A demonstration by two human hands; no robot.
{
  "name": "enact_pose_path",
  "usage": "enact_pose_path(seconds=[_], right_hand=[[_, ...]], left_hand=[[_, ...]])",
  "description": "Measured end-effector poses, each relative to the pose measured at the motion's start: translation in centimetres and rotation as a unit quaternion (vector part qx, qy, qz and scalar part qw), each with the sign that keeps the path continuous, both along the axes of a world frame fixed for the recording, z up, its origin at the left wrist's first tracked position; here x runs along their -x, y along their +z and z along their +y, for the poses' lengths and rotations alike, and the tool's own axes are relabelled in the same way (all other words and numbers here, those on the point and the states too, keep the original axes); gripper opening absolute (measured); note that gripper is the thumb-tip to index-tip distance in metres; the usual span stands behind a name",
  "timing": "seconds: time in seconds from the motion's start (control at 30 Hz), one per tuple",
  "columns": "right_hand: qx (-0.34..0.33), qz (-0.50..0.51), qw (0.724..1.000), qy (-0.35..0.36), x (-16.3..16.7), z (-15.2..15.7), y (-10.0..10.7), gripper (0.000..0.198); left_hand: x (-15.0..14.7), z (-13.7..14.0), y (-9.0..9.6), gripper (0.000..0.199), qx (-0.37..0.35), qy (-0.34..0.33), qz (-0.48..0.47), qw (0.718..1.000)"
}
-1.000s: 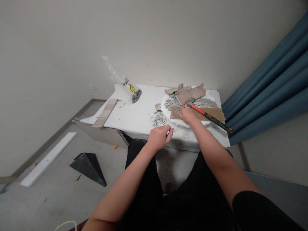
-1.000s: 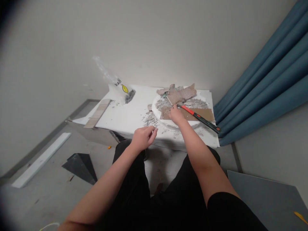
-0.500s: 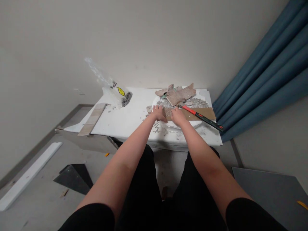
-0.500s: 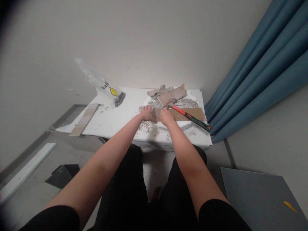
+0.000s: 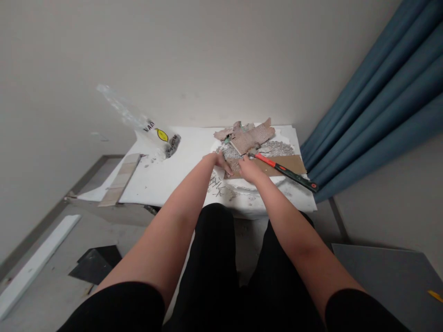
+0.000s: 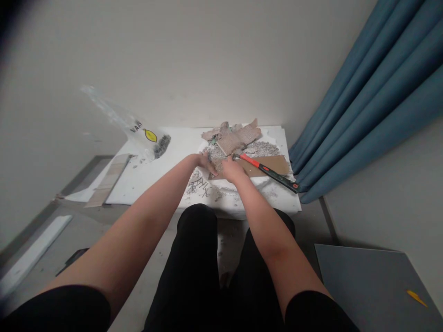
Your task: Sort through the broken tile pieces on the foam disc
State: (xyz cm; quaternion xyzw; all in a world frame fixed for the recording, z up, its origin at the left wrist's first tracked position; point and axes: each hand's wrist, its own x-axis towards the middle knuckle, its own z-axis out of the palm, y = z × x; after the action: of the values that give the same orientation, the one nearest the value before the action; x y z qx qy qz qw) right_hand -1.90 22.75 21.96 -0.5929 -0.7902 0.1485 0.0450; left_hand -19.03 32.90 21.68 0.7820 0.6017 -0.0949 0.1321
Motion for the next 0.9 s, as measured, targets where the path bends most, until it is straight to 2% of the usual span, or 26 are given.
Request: enact_pose_path(seconds=[0.1, 0.27, 0.47, 0.6, 0.67, 0.73, 0.83, 0.9], right_hand=[[-0.002, -0.002, 1.0, 0.003, -0.1, 0.0, -0.1, 0.036], [-0.006, -0.013, 1.0, 0.008, -0.2, 0.0, -0.6, 0.036], [-0.016, -0.013, 1.0, 0.003, -0.1, -0.4, -0.5, 0.036], [-0.014, -0.006, 1.0, 0.002, -0.1, -0.6, -0.5, 0.037], [-0.017, -0.004, 1.0, 0.001, -0.1, -0.6, -0.5, 0.037], [-0.02, -0.003, 1.0, 0.002, 0.0, -0.6, -0.6, 0.036], [-0.022, -0.003, 1.0, 0.006, 0.0, -0.6, -0.8, 0.036], [-0.027, -0.004, 1.0, 0.007, 0.1, -0.6, -0.9, 0.037]], left_hand=[[-0.1, -0.4, 0.5, 0.16, 0.083, 0.043, 0.058, 0.994], [-0.4, -0.9, 0.4, 0.17, 0.057, 0.049, 0.06, 0.995], [-0.8, -1.7, 1.0, 0.157, 0.036, -0.017, 0.046, 0.998], [1.0, -3.4, 1.5, 0.138, 0.012, -0.068, 0.014, 0.997], [2.4, -4.8, 1.5, 0.13, -0.026, -0.095, -0.024, 0.995], [3.6, -6.3, 1.3, 0.119, -0.101, -0.114, -0.075, 0.985], [4.7, -8.6, 1.2, 0.09, -0.238, -0.129, -0.121, 0.955], [4.8, -9.8, 1.4, 0.066, -0.296, -0.143, -0.129, 0.936]])
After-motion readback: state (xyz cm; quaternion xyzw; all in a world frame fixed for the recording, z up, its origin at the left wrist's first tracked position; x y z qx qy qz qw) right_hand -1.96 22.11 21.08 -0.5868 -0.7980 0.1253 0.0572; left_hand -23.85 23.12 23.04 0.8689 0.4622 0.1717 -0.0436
